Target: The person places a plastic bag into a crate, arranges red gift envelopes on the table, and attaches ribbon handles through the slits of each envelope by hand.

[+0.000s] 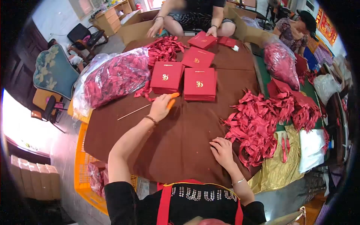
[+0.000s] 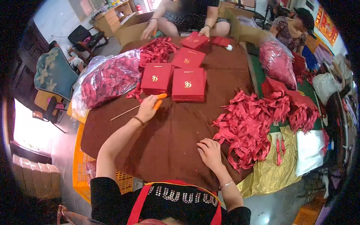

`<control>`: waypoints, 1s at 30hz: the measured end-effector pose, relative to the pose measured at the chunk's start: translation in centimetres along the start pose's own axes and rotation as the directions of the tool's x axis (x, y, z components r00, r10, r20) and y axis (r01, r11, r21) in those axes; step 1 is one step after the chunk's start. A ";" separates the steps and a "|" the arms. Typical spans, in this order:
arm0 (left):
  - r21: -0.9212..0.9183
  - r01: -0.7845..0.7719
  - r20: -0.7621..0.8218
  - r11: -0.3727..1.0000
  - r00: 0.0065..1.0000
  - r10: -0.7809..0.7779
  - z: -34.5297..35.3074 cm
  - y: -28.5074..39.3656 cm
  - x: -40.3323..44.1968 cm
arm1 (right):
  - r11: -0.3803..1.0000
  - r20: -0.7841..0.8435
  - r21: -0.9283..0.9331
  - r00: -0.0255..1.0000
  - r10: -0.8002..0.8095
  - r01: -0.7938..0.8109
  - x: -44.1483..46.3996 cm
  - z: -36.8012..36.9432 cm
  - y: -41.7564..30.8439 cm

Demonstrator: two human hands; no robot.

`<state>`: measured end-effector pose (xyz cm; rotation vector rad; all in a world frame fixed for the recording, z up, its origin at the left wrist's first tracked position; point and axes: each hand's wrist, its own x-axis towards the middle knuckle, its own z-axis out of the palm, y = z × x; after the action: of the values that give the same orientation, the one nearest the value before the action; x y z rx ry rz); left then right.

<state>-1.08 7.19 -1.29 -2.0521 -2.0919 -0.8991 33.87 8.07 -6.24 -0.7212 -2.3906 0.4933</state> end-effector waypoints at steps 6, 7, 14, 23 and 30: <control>0.180 -0.171 -0.112 0.969 0.975 0.193 5.1 4.9 4.2 | 0.993 -0.111 -0.094 0.991 -0.078 0.067 2.3 -2.1 -2.2; 0.196 -0.203 -0.093 0.959 0.970 0.225 5.4 5.7 4.7 | 0.999 -0.123 0.020 0.992 -0.040 0.042 3.3 -2.2 -1.9; 0.218 -0.218 0.016 0.951 0.975 0.220 8.2 5.7 4.6 | 0.865 -0.006 0.467 0.977 0.212 -0.185 8.5 -0.7 1.5; 0.198 -0.221 -0.101 0.955 0.964 0.244 9.6 4.8 3.7 | 0.783 0.138 0.524 0.941 0.309 -0.334 14.4 2.2 5.7; 0.176 -0.213 -0.111 0.961 0.966 0.235 9.2 4.7 3.6 | 0.879 -0.088 0.326 0.914 0.395 -0.348 20.3 2.7 7.6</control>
<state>6.10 14.26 -5.65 -2.0343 -1.7595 -0.7763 21.26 25.61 -3.32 -1.0406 -1.9727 0.9100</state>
